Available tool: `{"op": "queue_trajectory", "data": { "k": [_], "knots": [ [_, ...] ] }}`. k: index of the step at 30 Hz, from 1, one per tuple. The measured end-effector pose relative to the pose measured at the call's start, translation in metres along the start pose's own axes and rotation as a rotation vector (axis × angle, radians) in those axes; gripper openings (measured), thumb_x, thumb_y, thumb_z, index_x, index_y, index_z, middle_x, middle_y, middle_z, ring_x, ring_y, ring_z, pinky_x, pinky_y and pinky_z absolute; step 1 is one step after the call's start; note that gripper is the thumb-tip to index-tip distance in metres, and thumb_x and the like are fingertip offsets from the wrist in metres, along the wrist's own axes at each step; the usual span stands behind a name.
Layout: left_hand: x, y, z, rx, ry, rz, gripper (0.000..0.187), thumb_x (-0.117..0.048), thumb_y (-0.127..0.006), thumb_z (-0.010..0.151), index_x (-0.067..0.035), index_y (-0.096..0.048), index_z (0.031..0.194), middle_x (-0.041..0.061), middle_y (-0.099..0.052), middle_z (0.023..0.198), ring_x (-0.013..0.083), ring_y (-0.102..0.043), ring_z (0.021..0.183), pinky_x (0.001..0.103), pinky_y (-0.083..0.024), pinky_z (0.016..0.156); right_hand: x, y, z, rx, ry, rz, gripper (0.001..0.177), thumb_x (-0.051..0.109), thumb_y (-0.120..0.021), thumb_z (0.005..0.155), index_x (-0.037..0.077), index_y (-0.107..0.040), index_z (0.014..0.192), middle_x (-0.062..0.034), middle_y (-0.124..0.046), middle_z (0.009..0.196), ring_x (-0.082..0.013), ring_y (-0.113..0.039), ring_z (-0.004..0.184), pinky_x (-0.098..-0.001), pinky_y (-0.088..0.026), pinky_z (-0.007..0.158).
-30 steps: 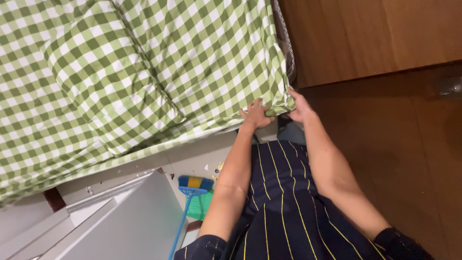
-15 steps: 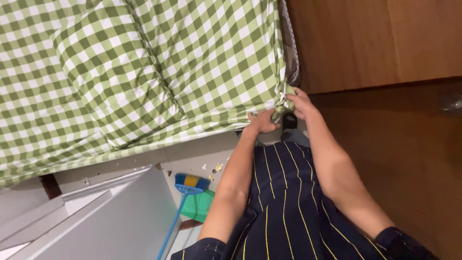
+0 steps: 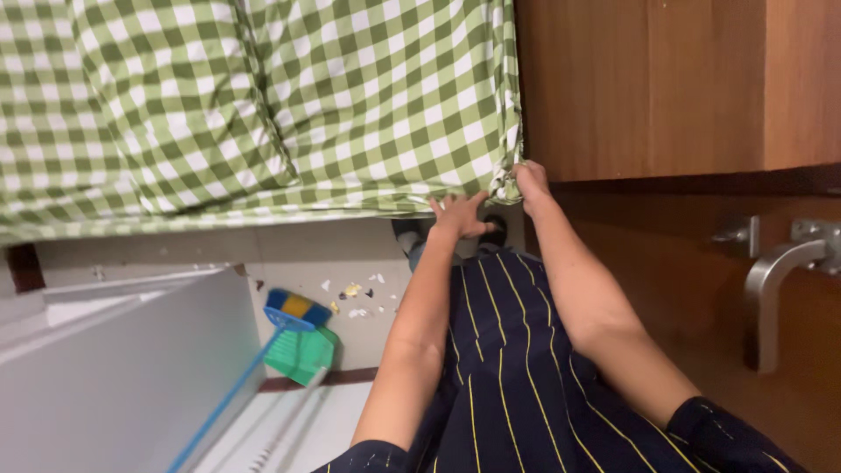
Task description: The person makes a bed by tucking the bedsheet around the mattress edges, adjusting and positioning a pillow at the top of the bed, and smoothing the bedsheet across the mattress.
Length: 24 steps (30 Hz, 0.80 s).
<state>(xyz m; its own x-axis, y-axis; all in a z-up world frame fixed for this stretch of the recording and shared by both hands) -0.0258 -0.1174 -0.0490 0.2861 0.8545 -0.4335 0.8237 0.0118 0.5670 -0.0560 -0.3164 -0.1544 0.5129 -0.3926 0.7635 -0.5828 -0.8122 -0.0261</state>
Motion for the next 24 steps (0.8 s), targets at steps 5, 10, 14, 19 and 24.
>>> {"op": "queue_trajectory", "data": {
  "k": [5, 10, 14, 19, 24],
  "knots": [
    [-0.002, -0.020, -0.003, -0.017, 0.095, -0.006, 0.095, -0.062, -0.076, 0.075, -0.039, -0.036, 0.158, 0.012, -0.044, 0.159, 0.0438, -0.028, 0.151, 0.077, -0.003, 0.119, -0.005, 0.009, 0.005, -0.044, 0.056, -0.013, 0.016, 0.007, -0.061, 0.081, -0.001, -0.065, 0.094, -0.0103, -0.065, 0.090, -0.0230, -0.061, 0.086, -0.0381, -0.052, 0.077],
    [-0.002, -0.039, -0.002, -0.092, 0.080, -0.037, 0.099, -0.058, -0.079, 0.072, -0.040, -0.033, 0.157, 0.011, -0.039, 0.161, 0.0416, -0.026, 0.151, 0.077, -0.005, 0.115, -0.006, 0.006, -0.013, 0.084, -0.137, 0.463, 0.035, 0.030, -0.052, 0.094, 0.002, -0.069, 0.107, -0.0113, -0.074, 0.100, -0.0236, -0.069, 0.091, -0.0376, -0.055, 0.083],
    [-0.001, -0.056, 0.019, -0.066, 0.069, -0.037, 0.099, -0.057, -0.079, 0.074, -0.041, -0.030, 0.159, 0.011, -0.037, 0.162, 0.0403, -0.028, 0.151, 0.078, -0.007, 0.116, 0.001, 0.013, -0.014, -0.069, 0.060, -0.221, 0.045, 0.040, -0.064, 0.101, 0.001, -0.067, 0.123, -0.0070, -0.073, 0.113, -0.0136, -0.064, 0.101, -0.0318, -0.050, 0.089],
    [0.014, -0.077, 0.048, 0.009, 0.069, -0.060, 0.099, -0.057, -0.079, 0.074, -0.041, -0.029, 0.158, 0.013, -0.033, 0.164, 0.0405, -0.026, 0.151, 0.078, -0.008, 0.115, -0.062, 0.026, 0.016, -0.352, -0.024, -0.172, 0.045, 0.038, -0.066, 0.098, -0.002, -0.073, 0.117, -0.0104, -0.076, 0.108, -0.0166, -0.066, 0.094, -0.0346, -0.053, 0.084],
    [0.029, -0.084, 0.068, 0.090, 0.066, -0.096, 0.104, -0.061, -0.079, 0.073, -0.046, -0.021, 0.158, 0.016, -0.026, 0.166, 0.0426, -0.022, 0.151, 0.077, -0.004, 0.114, -0.113, 0.028, 0.053, -0.473, -0.089, -0.043, 0.050, 0.041, -0.064, 0.099, -0.002, -0.069, 0.125, -0.0082, -0.074, 0.116, -0.0160, -0.067, 0.099, -0.0349, -0.054, 0.087]
  ]
}}
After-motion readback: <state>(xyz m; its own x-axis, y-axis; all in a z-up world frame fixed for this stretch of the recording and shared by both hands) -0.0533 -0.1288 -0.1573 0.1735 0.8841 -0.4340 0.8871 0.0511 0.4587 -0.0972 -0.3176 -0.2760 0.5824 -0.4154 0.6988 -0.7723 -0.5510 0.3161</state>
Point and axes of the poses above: each hand's wrist, its own z-axis towards the middle knuckle, its own y-axis out of the back of the hand, x = y × z, the point moved 6 cm from there along z, towards the middle knuckle
